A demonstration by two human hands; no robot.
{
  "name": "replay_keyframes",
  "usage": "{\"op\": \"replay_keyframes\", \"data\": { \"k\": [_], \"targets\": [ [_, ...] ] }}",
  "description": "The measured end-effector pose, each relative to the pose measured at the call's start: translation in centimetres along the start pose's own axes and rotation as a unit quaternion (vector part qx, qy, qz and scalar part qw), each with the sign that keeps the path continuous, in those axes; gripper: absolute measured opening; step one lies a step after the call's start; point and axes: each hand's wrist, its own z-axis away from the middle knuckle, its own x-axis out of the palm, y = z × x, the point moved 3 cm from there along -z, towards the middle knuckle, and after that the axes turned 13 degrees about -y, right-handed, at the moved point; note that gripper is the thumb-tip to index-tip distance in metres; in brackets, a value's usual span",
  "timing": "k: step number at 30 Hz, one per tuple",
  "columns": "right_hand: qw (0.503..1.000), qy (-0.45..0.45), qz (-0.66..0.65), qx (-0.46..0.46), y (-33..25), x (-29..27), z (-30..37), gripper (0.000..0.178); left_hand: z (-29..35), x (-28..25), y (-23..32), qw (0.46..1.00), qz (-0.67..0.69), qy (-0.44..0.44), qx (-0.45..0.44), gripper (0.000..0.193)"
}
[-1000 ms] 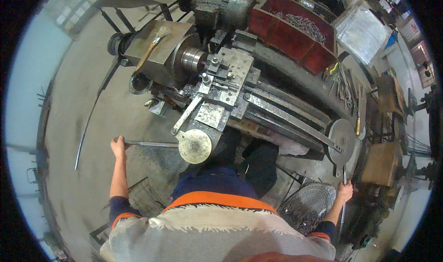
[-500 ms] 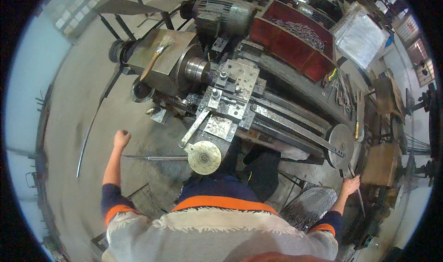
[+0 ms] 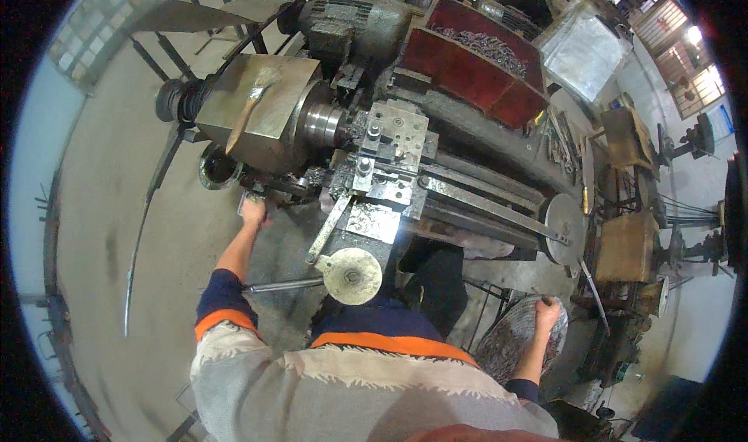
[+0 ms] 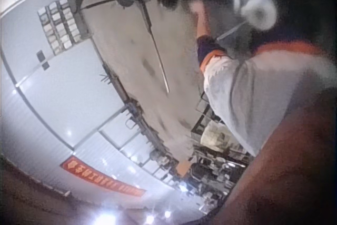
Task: The person operates a metal lathe, repeatedly loading small metal parts into the chuck, engaging the machine, and removing the finished parts. The person uses a long metal rod to assist with loading and unloading the parts from the chuck.
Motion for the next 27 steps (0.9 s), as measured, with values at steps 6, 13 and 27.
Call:
{"op": "replay_keyframes", "data": {
  "k": [6,13,27],
  "targets": [
    [0.986,0.072,-0.048,-0.143,-0.6,-3.5,-3.2,0.034,0.9,-3.8,1.1,0.921,-0.362,-0.081,0.115,0.031],
    [0.913,0.022,-0.123,-0.387,-22.2,-7.7,-4.8,0.036,2.2,-5.1,0.4,0.959,-0.25,-0.1,0.093,0.038],
    [0.737,-0.168,0.102,-0.646,-58.0,5.7,11.7,0.025,15.0,-30.1,-15.0,0.947,-0.188,0.257,-0.037,0.047]
  ]
}}
